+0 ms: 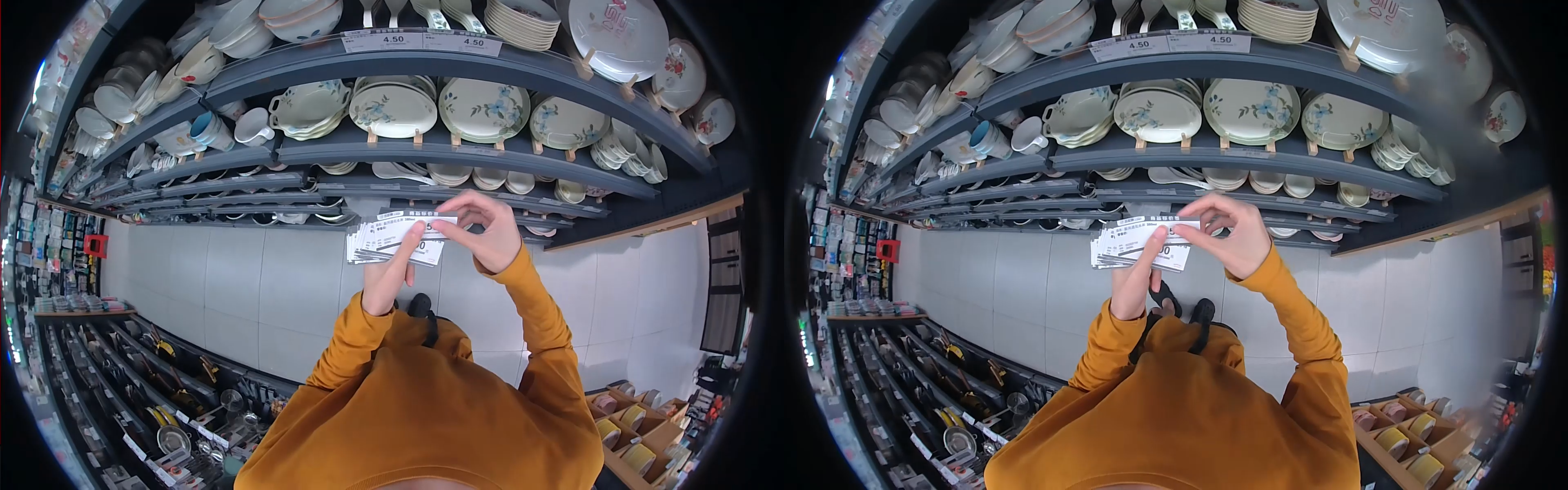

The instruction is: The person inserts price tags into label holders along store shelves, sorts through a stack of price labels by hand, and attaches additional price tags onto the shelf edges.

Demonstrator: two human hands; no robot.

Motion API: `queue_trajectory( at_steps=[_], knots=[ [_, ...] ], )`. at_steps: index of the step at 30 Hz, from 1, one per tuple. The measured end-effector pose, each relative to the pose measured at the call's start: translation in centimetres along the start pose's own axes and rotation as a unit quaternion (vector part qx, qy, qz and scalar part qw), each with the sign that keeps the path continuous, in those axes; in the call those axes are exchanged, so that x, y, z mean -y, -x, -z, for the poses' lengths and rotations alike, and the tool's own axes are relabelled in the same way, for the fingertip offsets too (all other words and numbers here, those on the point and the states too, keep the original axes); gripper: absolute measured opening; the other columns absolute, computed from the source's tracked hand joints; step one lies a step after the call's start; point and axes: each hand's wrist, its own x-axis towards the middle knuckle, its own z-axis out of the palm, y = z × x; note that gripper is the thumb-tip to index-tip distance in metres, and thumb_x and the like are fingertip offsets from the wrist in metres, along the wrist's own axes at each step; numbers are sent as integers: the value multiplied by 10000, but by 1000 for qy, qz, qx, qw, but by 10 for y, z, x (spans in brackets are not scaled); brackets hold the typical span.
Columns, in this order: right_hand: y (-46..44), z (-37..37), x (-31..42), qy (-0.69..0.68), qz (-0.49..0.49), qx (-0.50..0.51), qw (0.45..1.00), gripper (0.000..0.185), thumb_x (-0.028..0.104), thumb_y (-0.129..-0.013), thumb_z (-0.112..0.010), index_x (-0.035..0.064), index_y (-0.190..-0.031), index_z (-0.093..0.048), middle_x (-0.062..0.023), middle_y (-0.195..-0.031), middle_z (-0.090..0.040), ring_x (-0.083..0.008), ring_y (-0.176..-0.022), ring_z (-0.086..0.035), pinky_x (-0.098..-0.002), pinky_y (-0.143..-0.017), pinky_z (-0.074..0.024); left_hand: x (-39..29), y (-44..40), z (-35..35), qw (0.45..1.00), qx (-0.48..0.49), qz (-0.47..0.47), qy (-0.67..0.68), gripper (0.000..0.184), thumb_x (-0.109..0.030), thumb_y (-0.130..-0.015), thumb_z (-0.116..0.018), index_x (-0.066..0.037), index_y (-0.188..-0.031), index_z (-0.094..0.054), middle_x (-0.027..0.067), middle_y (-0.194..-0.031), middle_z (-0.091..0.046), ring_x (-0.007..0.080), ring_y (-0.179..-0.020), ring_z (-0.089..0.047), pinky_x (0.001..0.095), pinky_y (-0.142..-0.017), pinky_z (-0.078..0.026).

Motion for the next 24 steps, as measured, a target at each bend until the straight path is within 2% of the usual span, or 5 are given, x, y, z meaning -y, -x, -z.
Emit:
queue_trajectory(
  at_steps=[6, 9, 14, 18, 24],
  knots=[
    [-3, -19, -2, -32, -42, -3, 999, 211, 77, -790, -719, 9, -975, -645, -30, -833, -652, -60, -758, -602, -207, -670, -476, -1, 6, 19, 1000, -11, 6, -16, 211, -205, -891, -624, -17, -987, -606, 14, -790, -581, 66, -472, -453, 211, -387, -339],
    [-9, -33, 1, -44, -51, 12, 998, 216, 14, -784, -708, -29, -982, -632, -49, -847, -656, -68, -778, -614, -190, -673, -478, -2, 8, 34, 998, 1, -16, 56, 214, -171, -891, -613, -4, -1023, -591, 48, -825, -605, 100, -531, -511, 231, -431, -387],
    [-26, -73, 6, -45, -10, 44, 998, 226, 0, -788, -697, -30, -1004, -634, -63, -878, -660, -75, -779, -619, -191, -675, -480, -6, 19, 84, 988, 60, -35, 135, 221, -133, -894, -585, 15, -1057, -576, 95, -872, -629, 161, -629, -581, 276, -573, -460],
    [-42, -130, 14, -38, 0, 87, 996, 196, 53, -813, -691, 1, -996, -644, -46, -856, -659, -69, -748, -609, -201, -673, -471, -16, 37, 137, 983, 69, -88, 145, 228, -118, -902, -564, 27, -1077, -569, 109, -897, -635, 172, -664, -601, 286, -650, -479],
    [-55, -260, 25, -49, 1, 171, 984, 190, 57, -815, -688, 2, -993, -647, -39, -885, -639, -75, -840, -599, -224, -758, -481, -32, 88, 248, 986, -46, -104, 124, 221, -111, -919, -542, 41, -1077, -565, 106, -856, -641, 172, -633, -603, 279, -596, -485]
  ],
)
